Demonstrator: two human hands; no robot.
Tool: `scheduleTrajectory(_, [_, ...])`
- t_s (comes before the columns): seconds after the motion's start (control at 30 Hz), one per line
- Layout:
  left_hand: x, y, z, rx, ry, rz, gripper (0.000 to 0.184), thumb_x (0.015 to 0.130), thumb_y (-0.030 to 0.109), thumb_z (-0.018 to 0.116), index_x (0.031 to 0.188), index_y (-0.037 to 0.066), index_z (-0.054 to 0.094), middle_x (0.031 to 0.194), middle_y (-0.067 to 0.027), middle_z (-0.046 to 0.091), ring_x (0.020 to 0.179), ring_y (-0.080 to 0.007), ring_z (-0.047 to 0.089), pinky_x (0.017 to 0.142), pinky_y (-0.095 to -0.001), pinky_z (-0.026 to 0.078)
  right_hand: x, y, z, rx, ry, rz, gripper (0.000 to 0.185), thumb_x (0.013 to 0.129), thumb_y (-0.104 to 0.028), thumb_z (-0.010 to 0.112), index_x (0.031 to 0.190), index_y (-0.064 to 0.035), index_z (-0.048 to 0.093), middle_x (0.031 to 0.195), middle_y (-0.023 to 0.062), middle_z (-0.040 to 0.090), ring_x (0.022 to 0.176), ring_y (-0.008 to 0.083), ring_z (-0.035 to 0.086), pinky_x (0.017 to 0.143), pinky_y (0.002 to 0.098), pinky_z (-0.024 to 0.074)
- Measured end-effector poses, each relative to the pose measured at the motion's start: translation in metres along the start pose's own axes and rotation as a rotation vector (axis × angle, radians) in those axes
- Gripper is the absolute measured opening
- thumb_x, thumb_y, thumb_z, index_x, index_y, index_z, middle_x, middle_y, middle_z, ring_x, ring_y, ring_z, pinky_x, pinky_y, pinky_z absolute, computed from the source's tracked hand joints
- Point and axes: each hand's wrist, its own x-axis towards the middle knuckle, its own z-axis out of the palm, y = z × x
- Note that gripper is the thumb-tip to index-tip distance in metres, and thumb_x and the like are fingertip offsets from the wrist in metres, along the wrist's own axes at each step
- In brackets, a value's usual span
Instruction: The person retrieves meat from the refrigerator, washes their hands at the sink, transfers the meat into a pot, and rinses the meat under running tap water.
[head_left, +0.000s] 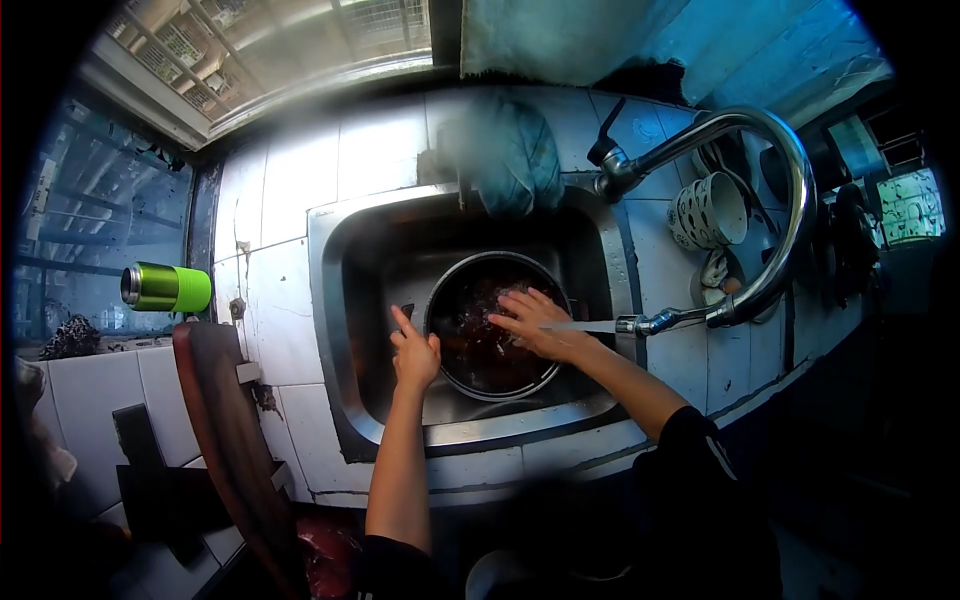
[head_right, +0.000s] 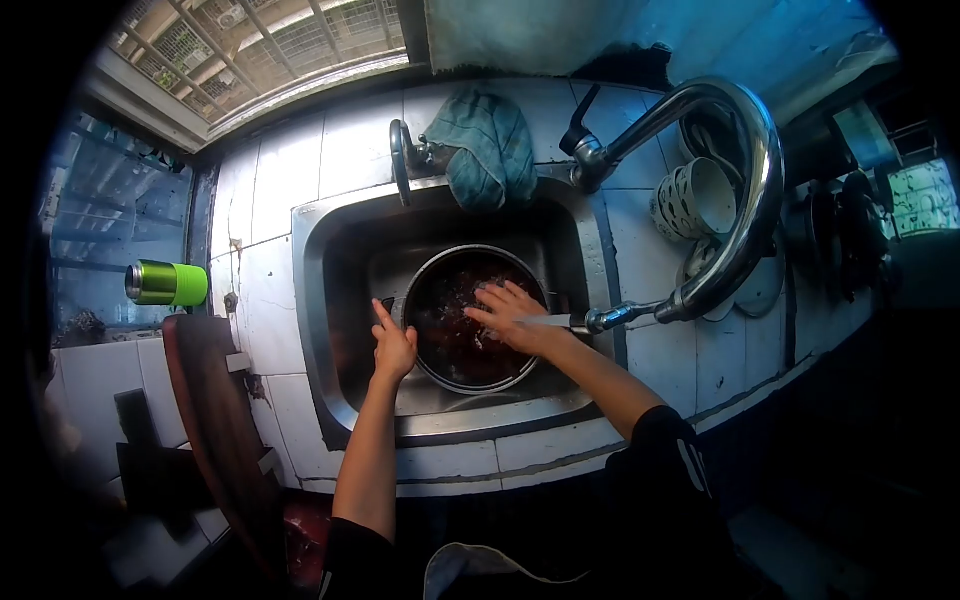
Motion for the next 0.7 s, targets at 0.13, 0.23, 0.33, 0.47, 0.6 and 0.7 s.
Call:
scheduleTrajectory(0.13, [0.002, 0.000, 0.001, 0.012, -0.007, -0.019, 0.085, 0.080, 0.023, 0.050, 0.133, 0.008, -0.014, 0.116, -0.0308, 0.033, 0.089, -0.0415, 0.051, 0.082, -0.0441, 0.040, -0.012, -0.005, 0.003, 0.048, -0.249, -0.128, 0.068, 0.069, -0.035, 0.066, 0.129, -0.0274, 0.035, 0.136, 0.0100, 0.027, 0.127, 0.0304, 0.021, 0.099, 0.0584, 0.0133])
scheduleTrajectory(0.23, [0.001, 0.000, 0.001, -0.007, 0.007, 0.000, 0.085, 0.080, 0.023, 0.050, 0.134, 0.009, -0.014, 0.115, -0.0302, 0.034, 0.089, -0.0422, 0.051, 0.082, -0.0439, 0.040, 0.021, 0.003, 0.016, -0.068, -0.281, -0.164, 0.068, 0.069, -0.037, 0.065, 0.129, -0.0275, 0.034, 0.132, 0.0065, 0.032, 0.126, 0.0305, 0.022, 0.098, 0.0610, 0.0128])
scheduleTrajectory(0.33, [0.002, 0.000, 0.002, 0.000, 0.017, -0.013, 0.085, 0.079, 0.023, 0.050, 0.134, 0.010, -0.014, 0.113, -0.0299, 0.036, 0.088, -0.0424, 0.051, 0.081, -0.0438, 0.041, 0.055, -0.007, 0.061, -0.337, -0.277, -0.188, 0.064, 0.069, -0.035, 0.062, 0.126, -0.0170, 0.040, 0.121, 0.0036, 0.041, 0.120, 0.0296, 0.029, 0.099, 0.0587, 0.0136])
scheduleTrajectory(0.47, [0.002, 0.001, 0.001, -0.017, 0.032, -0.013, 0.085, 0.079, 0.023, 0.051, 0.134, 0.011, -0.013, 0.111, -0.0294, 0.038, 0.087, -0.0419, 0.051, 0.080, -0.0442, 0.041, 0.058, -0.027, 0.078, -0.269, 0.009, 0.078, 0.058, 0.069, -0.035, 0.061, 0.120, -0.0122, 0.046, 0.113, 0.0072, 0.046, 0.113, 0.0292, 0.036, 0.092, 0.0541, 0.0234])
scheduleTrajectory(0.6, [0.001, -0.001, 0.005, -0.002, 0.060, 0.004, 0.084, 0.079, 0.023, 0.051, 0.134, 0.011, -0.012, 0.110, -0.0292, 0.039, 0.087, -0.0418, 0.051, 0.080, -0.0445, 0.041, 0.075, -0.038, 0.041, 0.189, -0.111, 0.457, 0.055, 0.066, -0.030, 0.065, 0.114, -0.0076, 0.049, 0.112, 0.0122, 0.048, 0.104, 0.0267, 0.043, 0.087, 0.0470, 0.0314])
scheduleTrajectory(0.7, [-0.004, 0.002, 0.002, 0.004, 0.066, -0.007, 0.085, 0.079, 0.023, 0.051, 0.134, 0.010, -0.012, 0.109, -0.0291, 0.039, 0.086, -0.0416, 0.051, 0.080, -0.0448, 0.041, 0.051, -0.041, 0.008, 0.293, 0.100, 0.408, 0.054, 0.067, -0.025, 0.065, 0.114, -0.0044, 0.047, 0.112, 0.0139, 0.047, 0.105, 0.0282, 0.042, 0.087, 0.0421, 0.0339])
